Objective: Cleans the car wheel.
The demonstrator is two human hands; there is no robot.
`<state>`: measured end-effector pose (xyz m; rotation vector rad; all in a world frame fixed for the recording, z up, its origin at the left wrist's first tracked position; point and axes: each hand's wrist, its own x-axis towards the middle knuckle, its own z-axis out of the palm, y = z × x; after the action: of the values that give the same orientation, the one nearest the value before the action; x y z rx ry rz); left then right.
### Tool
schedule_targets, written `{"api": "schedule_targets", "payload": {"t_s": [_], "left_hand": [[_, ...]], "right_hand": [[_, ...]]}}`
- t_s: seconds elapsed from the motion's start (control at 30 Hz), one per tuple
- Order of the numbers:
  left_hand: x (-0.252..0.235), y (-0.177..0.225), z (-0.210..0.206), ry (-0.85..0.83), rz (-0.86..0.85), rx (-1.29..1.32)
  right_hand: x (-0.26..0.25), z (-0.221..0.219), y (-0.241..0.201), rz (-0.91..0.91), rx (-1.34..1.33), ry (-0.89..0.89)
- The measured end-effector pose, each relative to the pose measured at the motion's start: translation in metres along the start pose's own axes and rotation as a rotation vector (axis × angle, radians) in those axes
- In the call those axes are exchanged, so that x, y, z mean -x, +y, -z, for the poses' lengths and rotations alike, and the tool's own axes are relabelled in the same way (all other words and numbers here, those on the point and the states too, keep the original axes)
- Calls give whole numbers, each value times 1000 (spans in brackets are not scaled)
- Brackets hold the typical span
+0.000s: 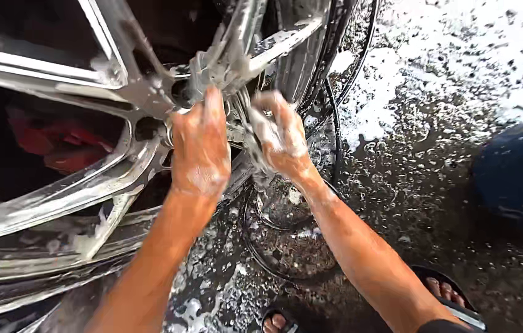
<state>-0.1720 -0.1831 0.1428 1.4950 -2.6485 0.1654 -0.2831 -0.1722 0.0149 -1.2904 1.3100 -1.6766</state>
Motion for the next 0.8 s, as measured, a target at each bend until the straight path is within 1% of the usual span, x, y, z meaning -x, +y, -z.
{"api": "schedule_targets", "payload": {"t_s": [0.03, 0.1, 0.17, 0.2, 0.27, 0.37, 0.43, 0.5, 0.57, 0.63, 0.67, 0.7, 0.77, 0.8], "left_hand": [[20, -15, -17, 30, -7, 73], [46, -31, -55, 155, 31, 194], [75, -35, -89, 192, 131, 306], [87, -34, -104, 224, 162, 367], [97, -33, -135, 226, 238, 548], [81, -33, -178, 91, 388, 944], [68, -22, -202, 79, 507, 1251], [56, -12, -212, 111, 608, 1548], [42, -10, -219, 174, 591, 1756], [29, -17, -227, 261, 528, 1841], [21, -20, -231, 317, 509, 1889], [12, -21, -231, 377, 525, 1965], [-1, -22, -226, 387, 524, 2131], [-6, -21, -223, 376, 519, 2171]], "right_hand": [[26, 3, 9, -55, 73, -54], [78, 5, 35, -159, 192, -77], [113, 9, 51, -224, 252, -7], [120, 16, 52, -232, 255, 23], [116, 38, 46, -224, 229, 41], [94, 70, 24, -155, 220, 13], [77, 80, -2, -47, 262, -53], [57, 84, -31, 124, 286, -161], [36, 83, -55, 319, 323, -249], [17, 74, -70, 465, 386, -264], [11, 68, -73, 494, 440, -238], [9, 61, -71, 485, 508, -192], [9, 44, -57, 386, 596, -121], [10, 38, -46, 306, 612, -130]]}}
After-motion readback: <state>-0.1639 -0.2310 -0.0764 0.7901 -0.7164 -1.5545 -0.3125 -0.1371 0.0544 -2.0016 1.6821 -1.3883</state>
